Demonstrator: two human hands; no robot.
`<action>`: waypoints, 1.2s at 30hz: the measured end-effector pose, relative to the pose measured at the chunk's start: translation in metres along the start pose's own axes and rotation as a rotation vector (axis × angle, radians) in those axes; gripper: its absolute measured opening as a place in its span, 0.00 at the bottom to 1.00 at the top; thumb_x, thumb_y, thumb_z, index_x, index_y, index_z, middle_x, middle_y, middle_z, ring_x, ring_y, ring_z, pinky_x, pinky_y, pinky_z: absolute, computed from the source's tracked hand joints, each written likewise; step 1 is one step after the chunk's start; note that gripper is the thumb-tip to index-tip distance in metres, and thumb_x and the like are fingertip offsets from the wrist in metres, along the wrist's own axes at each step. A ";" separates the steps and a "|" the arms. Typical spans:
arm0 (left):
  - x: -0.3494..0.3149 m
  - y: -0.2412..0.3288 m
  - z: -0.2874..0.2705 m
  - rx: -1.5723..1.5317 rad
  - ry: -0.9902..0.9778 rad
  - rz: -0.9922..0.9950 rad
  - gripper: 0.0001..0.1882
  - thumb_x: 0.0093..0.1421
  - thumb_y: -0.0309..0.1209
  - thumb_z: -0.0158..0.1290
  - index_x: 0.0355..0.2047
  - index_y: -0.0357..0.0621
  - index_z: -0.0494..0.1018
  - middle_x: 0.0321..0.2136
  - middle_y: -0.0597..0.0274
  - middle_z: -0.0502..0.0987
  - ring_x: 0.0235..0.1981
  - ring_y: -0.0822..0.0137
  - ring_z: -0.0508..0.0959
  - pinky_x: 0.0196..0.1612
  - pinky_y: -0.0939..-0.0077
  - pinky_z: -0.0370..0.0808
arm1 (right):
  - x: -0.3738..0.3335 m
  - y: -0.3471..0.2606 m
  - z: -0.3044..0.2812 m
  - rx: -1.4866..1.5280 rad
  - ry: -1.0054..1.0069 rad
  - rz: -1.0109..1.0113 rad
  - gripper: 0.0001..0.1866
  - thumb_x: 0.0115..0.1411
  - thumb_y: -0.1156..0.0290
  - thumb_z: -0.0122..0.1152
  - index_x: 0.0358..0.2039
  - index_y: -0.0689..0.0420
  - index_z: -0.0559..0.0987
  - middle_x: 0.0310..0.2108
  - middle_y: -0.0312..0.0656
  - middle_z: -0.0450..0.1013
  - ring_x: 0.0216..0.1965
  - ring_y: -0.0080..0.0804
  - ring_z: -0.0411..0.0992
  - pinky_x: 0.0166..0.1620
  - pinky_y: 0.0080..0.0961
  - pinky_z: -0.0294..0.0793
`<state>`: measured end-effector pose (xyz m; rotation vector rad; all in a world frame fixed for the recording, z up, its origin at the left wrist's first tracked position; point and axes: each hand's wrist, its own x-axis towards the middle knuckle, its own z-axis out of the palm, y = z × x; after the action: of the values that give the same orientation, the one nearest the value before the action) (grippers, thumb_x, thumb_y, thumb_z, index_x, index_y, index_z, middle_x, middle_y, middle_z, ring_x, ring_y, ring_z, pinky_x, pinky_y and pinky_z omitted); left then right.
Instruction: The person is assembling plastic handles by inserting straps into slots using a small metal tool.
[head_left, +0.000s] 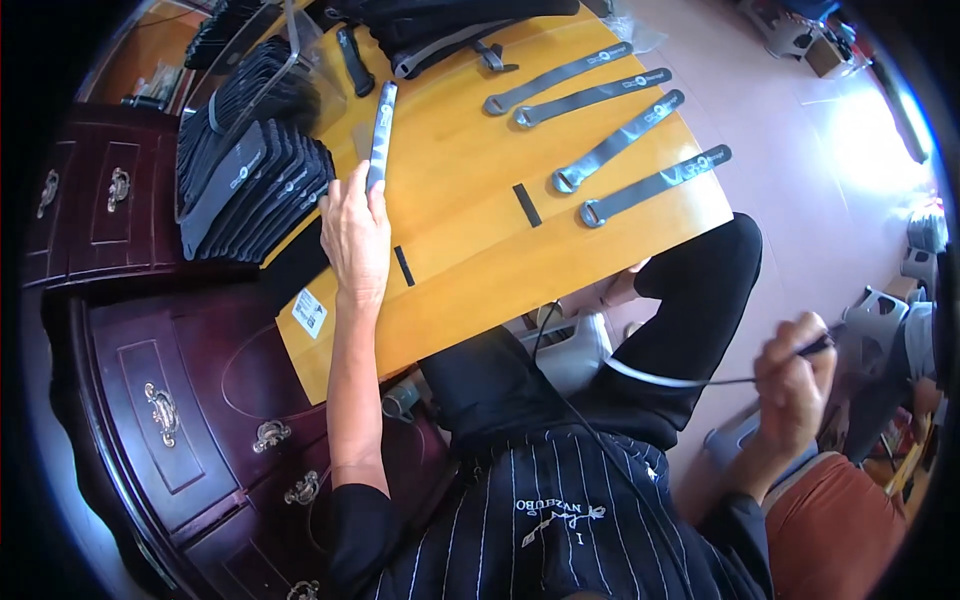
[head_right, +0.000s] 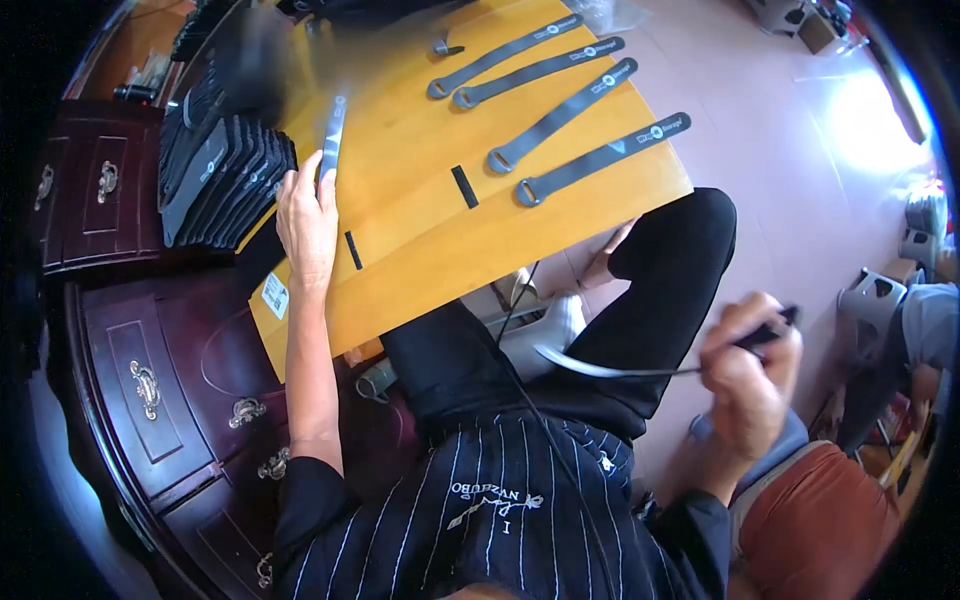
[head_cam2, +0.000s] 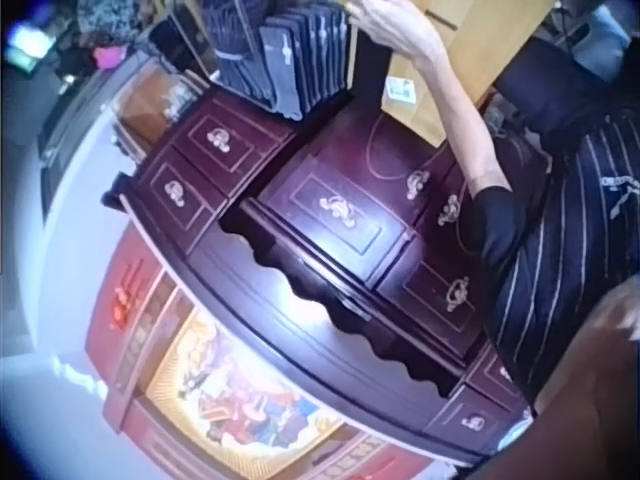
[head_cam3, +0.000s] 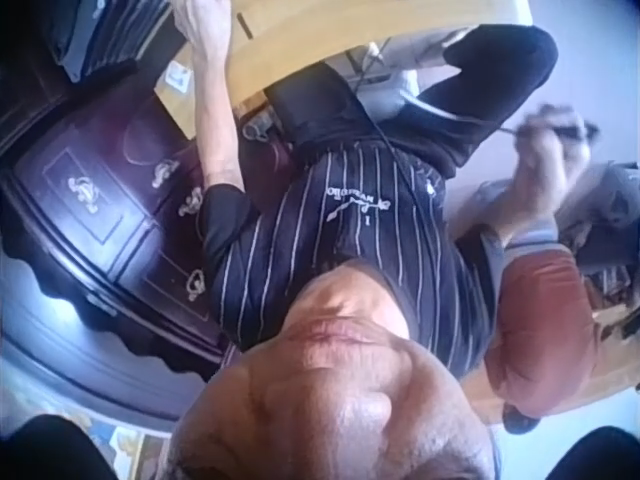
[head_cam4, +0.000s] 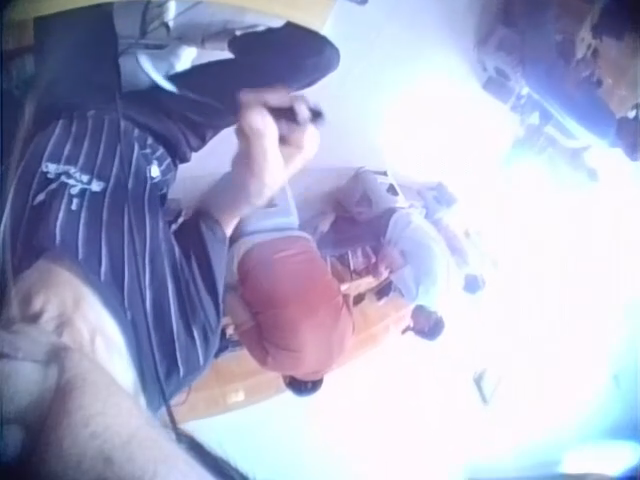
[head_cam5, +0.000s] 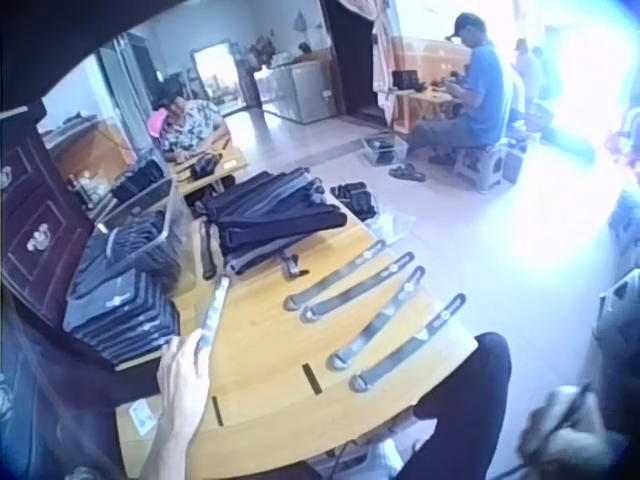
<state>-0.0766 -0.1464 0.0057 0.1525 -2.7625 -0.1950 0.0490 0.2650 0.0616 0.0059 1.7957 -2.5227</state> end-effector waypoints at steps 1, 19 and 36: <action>0.000 -0.003 0.003 0.029 0.086 0.050 0.15 0.59 0.28 0.54 0.47 0.41 0.72 0.33 0.53 0.71 0.37 0.54 0.73 0.38 0.59 0.72 | 0.010 -0.003 0.022 -0.071 -0.026 0.038 0.16 0.55 0.67 0.66 0.37 0.62 0.71 0.24 0.36 0.67 0.17 0.13 0.56 0.19 0.11 0.54; -0.086 0.081 -0.095 -1.092 -0.380 -0.036 0.20 0.53 0.29 0.65 0.42 0.38 0.69 0.24 0.69 0.71 0.23 0.82 0.68 0.29 0.88 0.67 | 0.041 0.052 0.158 -1.070 -0.330 -0.374 0.12 0.51 0.72 0.62 0.31 0.56 0.67 0.23 0.40 0.68 0.26 0.37 0.74 0.24 0.30 0.71; -0.121 0.050 -0.085 -1.519 -0.424 -0.394 0.06 0.61 0.22 0.54 0.38 0.35 0.70 0.28 0.63 0.74 0.23 0.78 0.74 0.27 0.86 0.72 | 0.121 0.054 0.085 -1.285 -0.015 -0.404 0.09 0.59 0.67 0.60 0.38 0.55 0.81 0.40 0.39 0.75 0.30 0.34 0.77 0.33 0.29 0.76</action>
<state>0.0625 -0.0916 0.0499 0.2318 -2.0939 -2.4239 -0.0677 0.1626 0.0347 -0.4322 3.2181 -1.0150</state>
